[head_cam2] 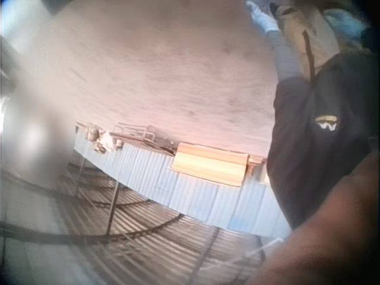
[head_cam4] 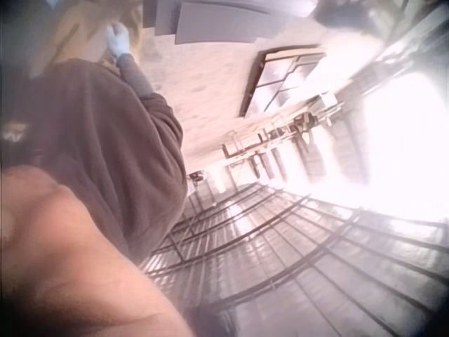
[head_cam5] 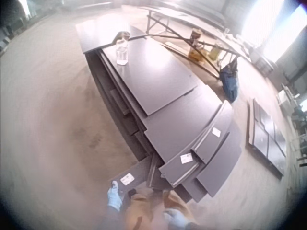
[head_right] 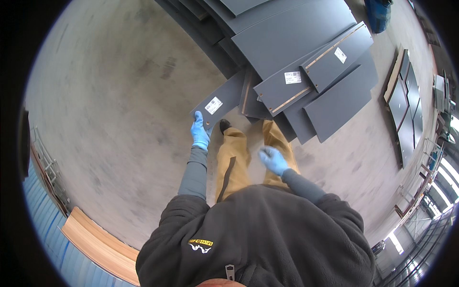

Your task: The person wipes a dark gray panel with a cloth, then places it on a stack of similar panels on the floor. They continue to pick up, wipe, and stack additional panels one at a time, occasionally kneeling to align them.

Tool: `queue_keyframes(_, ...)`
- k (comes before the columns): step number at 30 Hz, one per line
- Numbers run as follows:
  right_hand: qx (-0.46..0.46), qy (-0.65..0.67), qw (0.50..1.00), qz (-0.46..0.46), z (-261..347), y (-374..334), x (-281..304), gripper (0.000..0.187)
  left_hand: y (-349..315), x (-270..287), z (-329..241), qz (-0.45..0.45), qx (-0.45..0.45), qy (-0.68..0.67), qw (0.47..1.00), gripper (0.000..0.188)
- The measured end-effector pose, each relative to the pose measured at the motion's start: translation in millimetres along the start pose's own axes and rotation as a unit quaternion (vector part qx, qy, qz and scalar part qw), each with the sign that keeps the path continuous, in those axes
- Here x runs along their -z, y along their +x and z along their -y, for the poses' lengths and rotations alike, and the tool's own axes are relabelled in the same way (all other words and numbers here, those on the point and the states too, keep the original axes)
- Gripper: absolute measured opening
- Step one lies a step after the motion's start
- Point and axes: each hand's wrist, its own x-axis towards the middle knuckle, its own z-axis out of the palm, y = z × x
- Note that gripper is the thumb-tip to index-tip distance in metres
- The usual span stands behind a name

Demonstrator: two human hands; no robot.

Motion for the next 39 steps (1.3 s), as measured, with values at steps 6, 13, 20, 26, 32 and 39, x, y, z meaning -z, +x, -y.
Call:
queue_keyframes(6,-0.102,0.436,0.884,-0.135,20.4,109.9,-16.6,0.029,-4.6,53.5,-15.8,0.005,0.031,0.013,0.999,0.059)
queue_keyframes(13,-0.044,0.61,0.761,-0.216,47.5,145.9,-19.4,0.027,7.3,62.3,-26.4,0.049,0.028,0.041,0.998,0.052)
queue_keyframes(20,-0.061,0.638,0.747,-0.176,21.3,119.8,-27.1,0.027,4.7,68.3,-44.6,0.071,0.051,0.055,0.995,0.042)
queue_keyframes(26,-0.07,0.656,0.751,-0.032,-1.6,99.9,-21.5,0.024,5.3,65.5,-78.0,0.078,0.053,0.136,0.986,0.041)
queue_keyframes(32,-0.108,0.563,0.817,0.062,-25.7,79.8,-17.0,0.04,34.4,1.6,-101.0,0.049,-0.168,0.309,0.935,0.049)
queue_keyframes(39,-0.044,0.469,0.863,0.181,13.6,9.3,-15.4,0.045,62.2,-162.9,-84.9,0.18,-0.153,0.374,0.897,0.073)
